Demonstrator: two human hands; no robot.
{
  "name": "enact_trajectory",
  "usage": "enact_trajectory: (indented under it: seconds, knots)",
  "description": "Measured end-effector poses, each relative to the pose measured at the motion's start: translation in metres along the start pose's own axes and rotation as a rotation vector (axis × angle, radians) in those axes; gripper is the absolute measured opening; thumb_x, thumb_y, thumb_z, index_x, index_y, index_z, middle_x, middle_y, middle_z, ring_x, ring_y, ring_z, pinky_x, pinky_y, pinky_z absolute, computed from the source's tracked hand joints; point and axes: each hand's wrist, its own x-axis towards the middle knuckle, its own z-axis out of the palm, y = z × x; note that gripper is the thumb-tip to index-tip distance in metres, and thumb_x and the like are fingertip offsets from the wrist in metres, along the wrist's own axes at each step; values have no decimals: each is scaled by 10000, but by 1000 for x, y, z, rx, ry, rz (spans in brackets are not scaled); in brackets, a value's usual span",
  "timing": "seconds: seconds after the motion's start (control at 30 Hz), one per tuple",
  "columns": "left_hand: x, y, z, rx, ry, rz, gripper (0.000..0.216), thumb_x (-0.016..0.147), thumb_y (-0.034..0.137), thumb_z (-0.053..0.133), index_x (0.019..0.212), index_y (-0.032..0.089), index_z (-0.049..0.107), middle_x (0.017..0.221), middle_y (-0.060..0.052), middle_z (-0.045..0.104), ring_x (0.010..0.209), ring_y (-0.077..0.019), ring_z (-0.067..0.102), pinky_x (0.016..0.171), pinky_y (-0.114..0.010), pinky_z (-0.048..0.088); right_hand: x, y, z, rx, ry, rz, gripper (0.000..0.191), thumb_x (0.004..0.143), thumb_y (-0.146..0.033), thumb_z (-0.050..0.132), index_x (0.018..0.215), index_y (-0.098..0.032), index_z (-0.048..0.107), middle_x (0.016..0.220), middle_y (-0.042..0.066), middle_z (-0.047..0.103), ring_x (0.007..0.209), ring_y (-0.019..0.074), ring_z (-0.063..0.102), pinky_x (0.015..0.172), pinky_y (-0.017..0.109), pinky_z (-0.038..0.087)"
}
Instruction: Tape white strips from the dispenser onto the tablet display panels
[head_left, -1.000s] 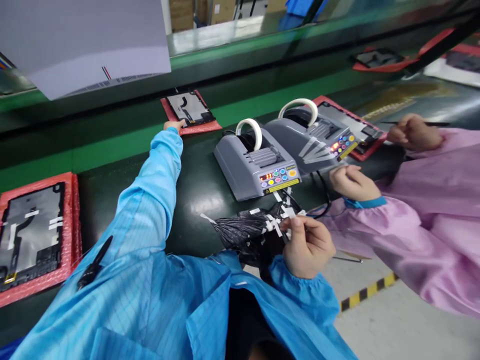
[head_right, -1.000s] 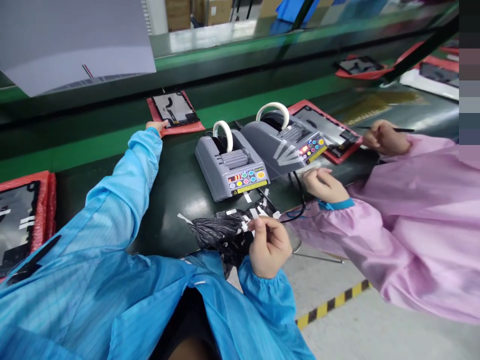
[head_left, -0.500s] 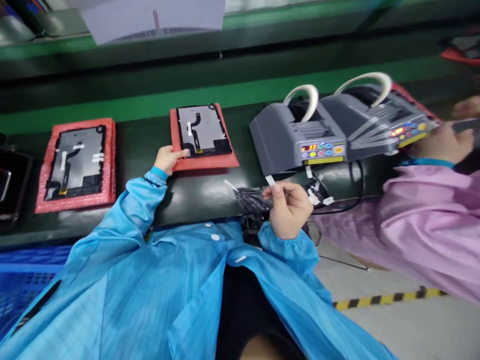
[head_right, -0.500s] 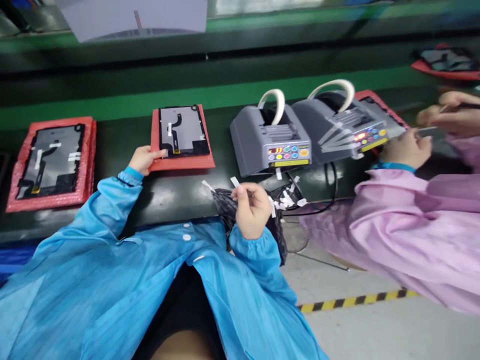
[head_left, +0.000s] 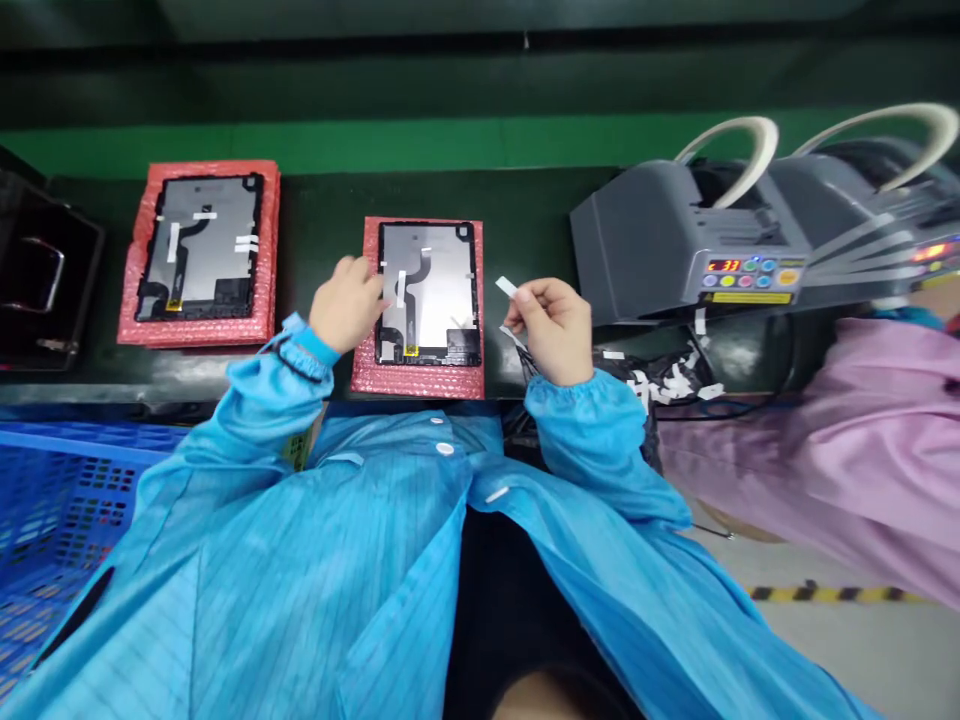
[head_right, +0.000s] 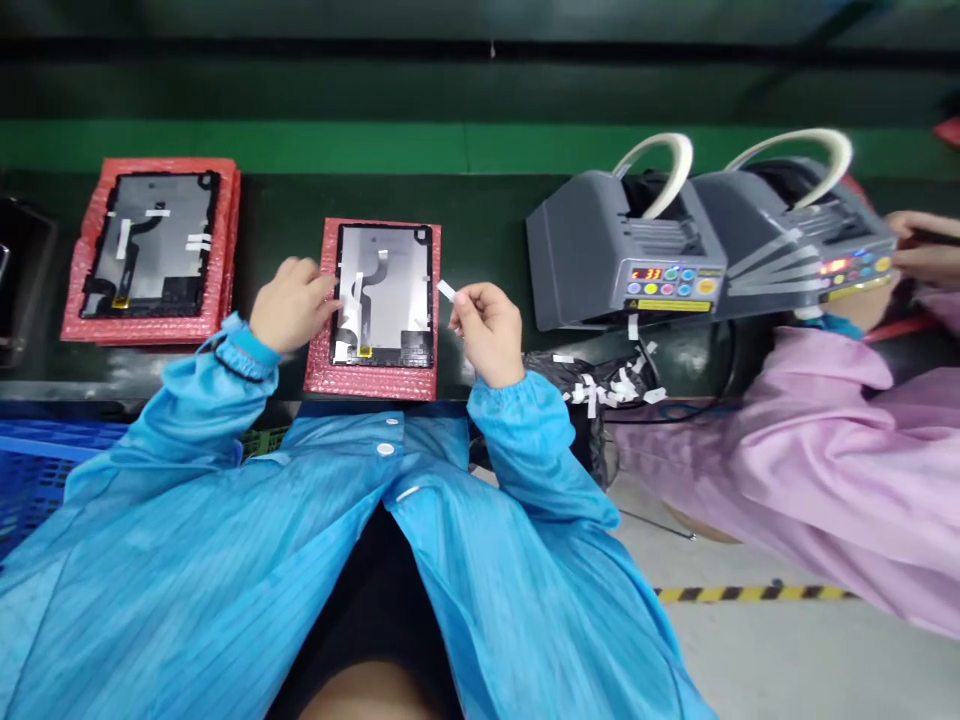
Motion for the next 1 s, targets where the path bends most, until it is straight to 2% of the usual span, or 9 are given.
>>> enact_trajectory:
  seconds: [0.07, 0.1, 0.2, 0.3, 0.47, 0.6, 0.73, 0.9, 1.0]
  knots:
    - [30, -11, 9, -21, -34, 322, 322, 960, 324, 490, 1199, 202, 666, 1336, -117, 594, 1312, -331, 451, 1040, -455, 393, 17, 5, 9, -8, -70, 65, 401, 800, -548, 672, 698, -195, 511, 522, -51, 495, 445, 62, 453, 438, 187, 347]
    - [44, -17, 17, -43, -52, 416, 336, 964, 338, 483, 1234, 231, 651, 1391, -90, 565, 1349, -329, 411, 1090, -481, 339, 25, 8, 14, -11, -106, 99, 369, 817, -498, 670, 689, -196, 500, 509, -54, 482, 437, 62, 440, 432, 187, 331]
    - [74, -34, 42, -73, -85, 529, 425, 963, 444, 471, 1324, 257, 596, 1477, -69, 502, 1410, -354, 310, 1153, -577, 176, 51, 14, 31, -58, -209, 178, 285, 845, -349, 654, 679, -202, 475, 476, -68, 433, 420, 63, 389, 438, 197, 301]
    - [84, -46, 57, -97, -94, 552, 523, 953, 573, 432, 1356, 272, 571, 1506, -74, 470, 1419, -365, 260, 1149, -628, 97, 71, 17, 48, -193, -281, 205, 240, 837, -250, 642, 678, -199, 470, 490, -67, 415, 459, 73, 382, 495, 215, 329]
    - [84, -51, 61, -167, -91, 567, 608, 938, 674, 368, 1357, 283, 573, 1523, -82, 445, 1413, -375, 265, 1150, -644, 75, 89, 14, 74, -459, -316, 164, 202, 840, -215, 597, 664, -186, 504, 584, -8, 514, 627, 131, 510, 665, 272, 442]
    - [83, -47, 59, -276, -94, 520, 572, 886, 689, 470, 1288, 312, 624, 1506, -54, 468, 1417, -375, 278, 1163, -632, 66, 96, 12, 87, -583, -332, 152, 204, 850, -208, 582, 655, -183, 529, 679, 42, 603, 770, 177, 593, 795, 321, 474]
    - [82, -43, 55, -381, -117, 440, 523, 789, 682, 610, 1197, 362, 671, 1467, -8, 517, 1415, -386, 299, 1172, -621, 77, 102, 14, 93, -738, -336, 151, 197, 838, -208, 587, 646, -185, 549, 708, 61, 629, 830, 204, 622, 860, 350, 485]
    - [81, -41, 52, -381, -95, 450, 615, 807, 630, 624, 1308, 272, 618, 1458, -78, 533, 1404, -390, 314, 1174, -634, 85, 105, 19, 96, -813, -337, 94, 142, 831, -219, 585, 695, -177, 593, 723, 92, 647, 901, 245, 642, 909, 377, 491]
    - [80, -41, 52, -401, -72, 438, 643, 792, 641, 640, 1306, 255, 622, 1425, -96, 565, 1390, -389, 338, 1173, -635, 114, 101, 16, 101, -845, -315, 104, 133, 839, -224, 590, 720, -167, 602, 768, 123, 658, 958, 277, 641, 932, 408, 479]
